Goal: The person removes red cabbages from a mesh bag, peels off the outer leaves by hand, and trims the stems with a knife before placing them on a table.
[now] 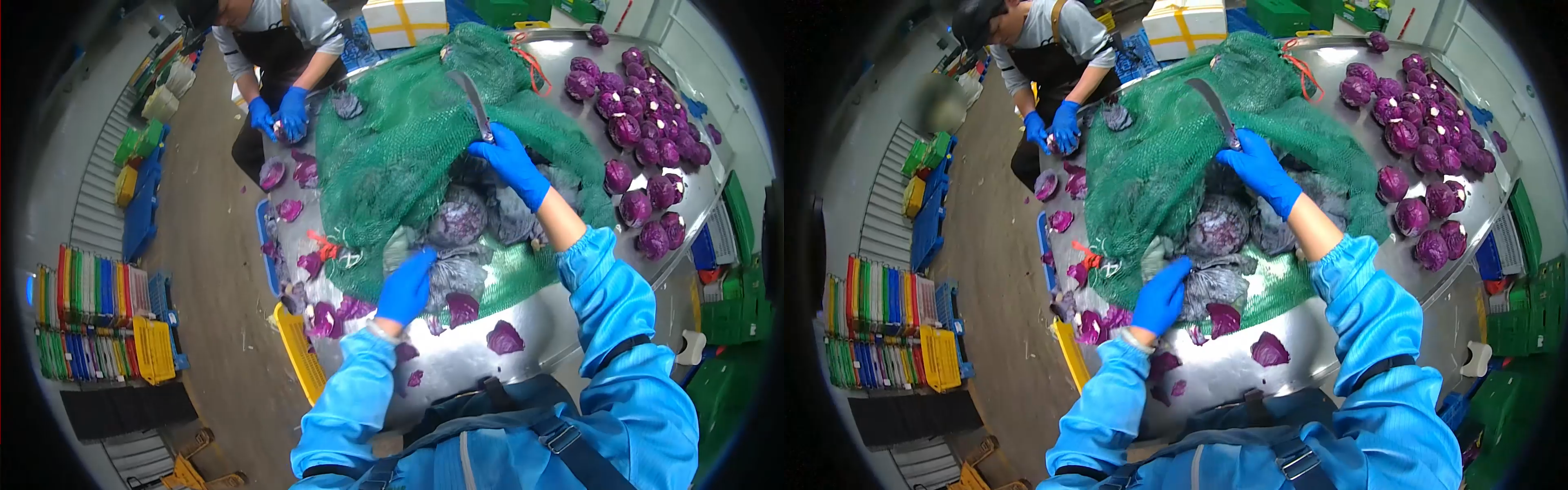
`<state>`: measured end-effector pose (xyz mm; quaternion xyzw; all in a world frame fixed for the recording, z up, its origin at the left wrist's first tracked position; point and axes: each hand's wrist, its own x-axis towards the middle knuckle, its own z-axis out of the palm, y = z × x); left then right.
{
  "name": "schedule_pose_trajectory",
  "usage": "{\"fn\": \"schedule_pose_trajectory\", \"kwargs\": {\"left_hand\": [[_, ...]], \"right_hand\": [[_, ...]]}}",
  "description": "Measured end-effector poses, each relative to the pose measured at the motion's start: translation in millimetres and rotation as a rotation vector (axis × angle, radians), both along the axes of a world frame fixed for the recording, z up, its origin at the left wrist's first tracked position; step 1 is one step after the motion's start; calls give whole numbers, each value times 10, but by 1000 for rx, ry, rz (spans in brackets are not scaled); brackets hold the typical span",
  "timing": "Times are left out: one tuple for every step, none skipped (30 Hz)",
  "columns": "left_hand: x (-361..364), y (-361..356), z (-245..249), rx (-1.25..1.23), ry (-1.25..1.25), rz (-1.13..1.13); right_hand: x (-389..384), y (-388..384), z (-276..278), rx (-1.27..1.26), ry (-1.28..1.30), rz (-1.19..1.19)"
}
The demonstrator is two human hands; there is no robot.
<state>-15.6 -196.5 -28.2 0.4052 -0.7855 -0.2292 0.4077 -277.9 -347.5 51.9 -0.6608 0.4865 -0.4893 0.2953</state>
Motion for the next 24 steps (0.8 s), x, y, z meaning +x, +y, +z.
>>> {"fn": "schedule_pose_trajectory", "kwargs": {"left_hand": [[-59, -242, -10, 17, -78, 209], [-88, -462, -16, 41, -156, 414], [-54, -669, 31, 160, -258, 520], [26, -868, 81, 275, -364, 617], [104, -1019, 27, 220, -340, 672], [180, -1161, -45, 165, -313, 719], [279, -1290, -55, 222, -105, 597], [387, -1419, -70, 285, 97, 460], [584, -1585, -211, 389, 261, 352], [639, -1732, -370, 502, 417, 243], [436, -1680, -158, 617, 524, 225], [255, -1554, 146, 737, 623, 219], [135, -1505, 250, 689, 501, 210], [48, -1465, 333, 632, 386, 209], [-14, -1406, 399, 569, 278, 216], [-48, -1320, 461, 503, 171, 230], [-55, -1195, 497, 713, 341, 250], [15, -1038, 410, 743, 463, 263], [8, -768, 603, 834, 501, 243], [49, -474, 563, 865, 647, 262], [171, -229, 505, 948, 595, 281], [308, 12, 406, 1005, 505, 289], [351, 289, 360, 932, 525, 273], [448, 409, 282, 944, 489, 24]], "right_hand": [[-32, -25, 11, 15, -94, -5], [-54, 40, -32, 60, -76, 12], [-61, 147, -100, 23, 12, 2], [-50, 260, -168, -15, 97, -15], [-13, 368, -240, 64, 99, 18], [41, 469, -286, 144, 99, 44], [117, 538, -283, 373, 106, 51], [226, 466, -662, 133, 198, -7], [366, 502, -610, 20, 13, 10], [440, 501, -583, 62, -16, 81], [597, 456, -658, 59, -35, 3], [757, 386, -730, 58, -59, -68], [857, 329, -686, 146, -100, -67], [915, 297, -648, 140, -92, -69], [938, 299, -625, 153, -93, -57], [960, 329, -585, 167, -95, -38], [924, 452, -574, 159, -100, -47], [848, 648, -547, 149, -101, -56], [844, 896, -571, 16, -89, -114], [787, 1179, -473, 87, -77, -75], [721, 1479, -299, 141, -148, -23], [741, 1711, -405, -26, -168, -19], [690, 2015, -466, -41, -165, 61], [667, 2316, -547, 264, -129, 193]]}}
